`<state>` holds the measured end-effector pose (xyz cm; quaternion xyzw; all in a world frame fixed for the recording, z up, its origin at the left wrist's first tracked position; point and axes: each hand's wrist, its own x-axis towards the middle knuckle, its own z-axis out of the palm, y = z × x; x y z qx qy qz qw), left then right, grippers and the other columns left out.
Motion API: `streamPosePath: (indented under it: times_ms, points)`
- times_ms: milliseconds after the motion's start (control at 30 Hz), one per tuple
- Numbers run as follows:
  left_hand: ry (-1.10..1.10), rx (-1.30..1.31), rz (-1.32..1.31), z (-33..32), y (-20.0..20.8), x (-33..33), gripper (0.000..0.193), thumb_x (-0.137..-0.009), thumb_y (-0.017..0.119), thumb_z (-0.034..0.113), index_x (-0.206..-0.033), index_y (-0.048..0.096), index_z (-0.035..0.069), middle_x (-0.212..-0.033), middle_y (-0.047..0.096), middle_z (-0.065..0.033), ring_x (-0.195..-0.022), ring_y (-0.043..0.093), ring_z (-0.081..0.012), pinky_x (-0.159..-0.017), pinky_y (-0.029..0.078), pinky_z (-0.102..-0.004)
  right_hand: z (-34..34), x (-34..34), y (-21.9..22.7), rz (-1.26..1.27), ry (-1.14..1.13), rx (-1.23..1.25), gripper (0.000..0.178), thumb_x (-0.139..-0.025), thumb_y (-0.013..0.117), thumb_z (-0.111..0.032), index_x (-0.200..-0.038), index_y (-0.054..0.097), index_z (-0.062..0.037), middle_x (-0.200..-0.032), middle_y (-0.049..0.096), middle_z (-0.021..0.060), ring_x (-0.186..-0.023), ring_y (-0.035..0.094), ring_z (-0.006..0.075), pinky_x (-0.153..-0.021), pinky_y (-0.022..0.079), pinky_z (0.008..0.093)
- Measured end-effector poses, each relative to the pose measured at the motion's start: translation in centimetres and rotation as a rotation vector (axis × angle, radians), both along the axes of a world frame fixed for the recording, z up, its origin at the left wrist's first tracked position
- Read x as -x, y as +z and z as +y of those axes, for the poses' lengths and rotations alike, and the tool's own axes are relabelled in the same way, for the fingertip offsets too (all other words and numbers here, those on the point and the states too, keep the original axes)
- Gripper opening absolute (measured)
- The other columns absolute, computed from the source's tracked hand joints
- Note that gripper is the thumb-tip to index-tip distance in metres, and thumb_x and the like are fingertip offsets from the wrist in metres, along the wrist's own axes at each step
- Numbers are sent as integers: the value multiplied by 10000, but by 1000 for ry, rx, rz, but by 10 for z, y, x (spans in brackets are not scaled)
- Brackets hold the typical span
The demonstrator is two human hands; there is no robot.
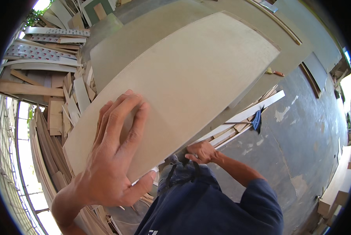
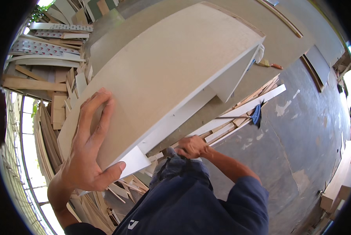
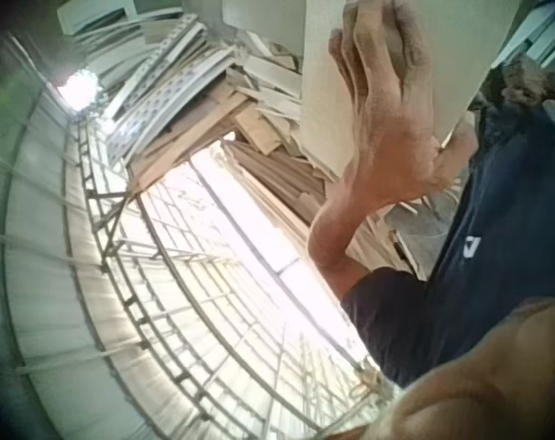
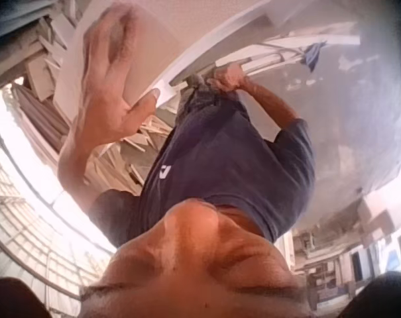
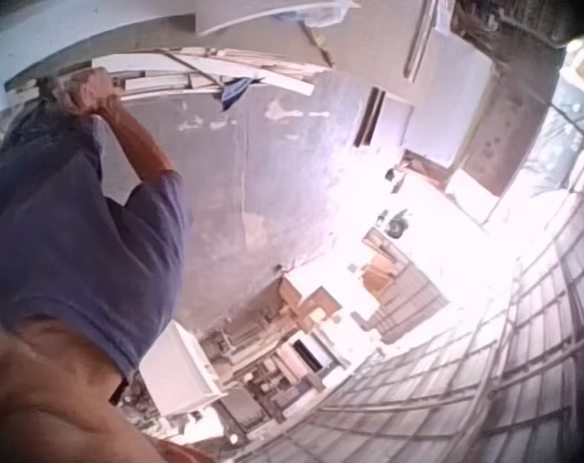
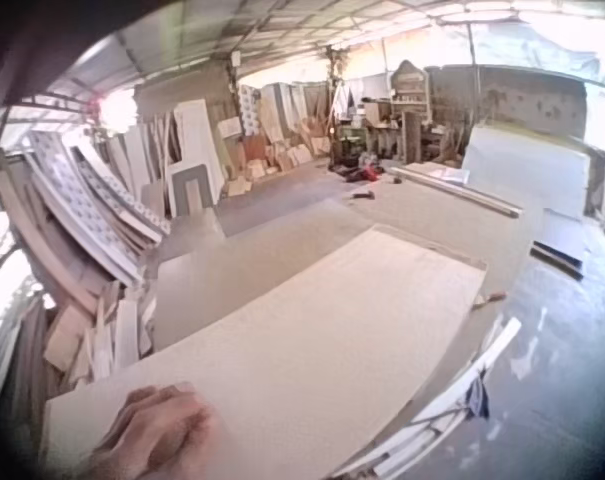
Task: The person sands the inner corners and edges of a white wooden cabinet by hand using a small piece of sandpaper, then turns the cabinet over to sand the outer base and side edges.
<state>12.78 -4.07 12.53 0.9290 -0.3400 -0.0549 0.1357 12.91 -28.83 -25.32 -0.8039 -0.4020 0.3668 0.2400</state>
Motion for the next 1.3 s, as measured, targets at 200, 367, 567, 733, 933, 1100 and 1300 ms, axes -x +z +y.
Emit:
streamPosePath:
  times_ms: [200, 367, 567, 733, 933, 1100, 1300]
  points:
    - [26, -93, -2, -17, 6, 22, 986, -694, 680, 228, -1534, 317, -139, -1563, 248, -364, -1464, 269, -538, -1197, 228, -582, 51, -37, 3, -771, -655, -409, 291, -822, 694, -211, -1077, 713, -73, -1067, 708, 144, -1030, 638, 367, -933, 443, 535]
    - [-4, -27, -10, -31, 6, 15, 991, -683, 676, 196, -1554, 316, -108, -1565, 270, -368, -1460, 296, -534, -1190, 248, -588, 92, -78, -66, -1009, -540, -89, 416, -928, 579, -350, -1132, 753, -32, -1276, 700, 160, -1275, 544, 415, -1168, 178, 657]
    - [53, -91, -63, -1, 11, 43, 902, -774, 729, 311, -1512, 401, -92, -1543, 326, -354, -1419, 357, -533, -1154, 307, -598, 58, -20, 10, -364, -373, -488, 259, -934, 627, -276, -873, 722, -43, -972, 712, 157, -1011, 628, 356, -913, 447, 496]
    - [129, -36, 9, 55, 25, 83, 789, -995, 495, 612, -1608, 346, 138, -1609, 357, -242, -1465, 363, -457, -1176, 310, -571, -126, -82, -43, -445, -2032, -861, 222, -995, 558, -204, -917, 672, -30, -813, 653, 135, -762, 621, 250, -686, 479, 395]
    - [728, 142, -250, 136, -27, 123, 605, -1079, 356, 375, -1523, 418, -30, -1546, 425, -273, -1388, 444, -396, -1170, 343, -466, -323, -221, -62, -809, -1918, -183, 397, -1004, 565, -322, -1267, 636, -33, -1313, 607, 225, -1129, 636, 388, -970, 505, 473]
    - [1138, 359, 0, 56, -9, 111, 572, -1105, 302, 338, -1504, 446, -46, -1560, 431, -231, -1410, 427, -357, -1201, 306, -445, -334, -299, -46, -724, -1785, 63, 543, -1034, 492, -453, -1478, 484, -142, -1466, 513, 193, -1296, 538, 438, -1031, 467, 537]
    - [1003, 83, -167, 60, -11, 109, 679, -1077, 411, 456, -1547, 382, -34, -1581, 412, -197, -1445, 390, -346, -1218, 271, -438, -341, -331, -40, -440, -1901, 296, 548, -1026, 497, -523, -1476, 494, -210, -1475, 480, 238, -1376, 477, 408, -995, 481, 593]
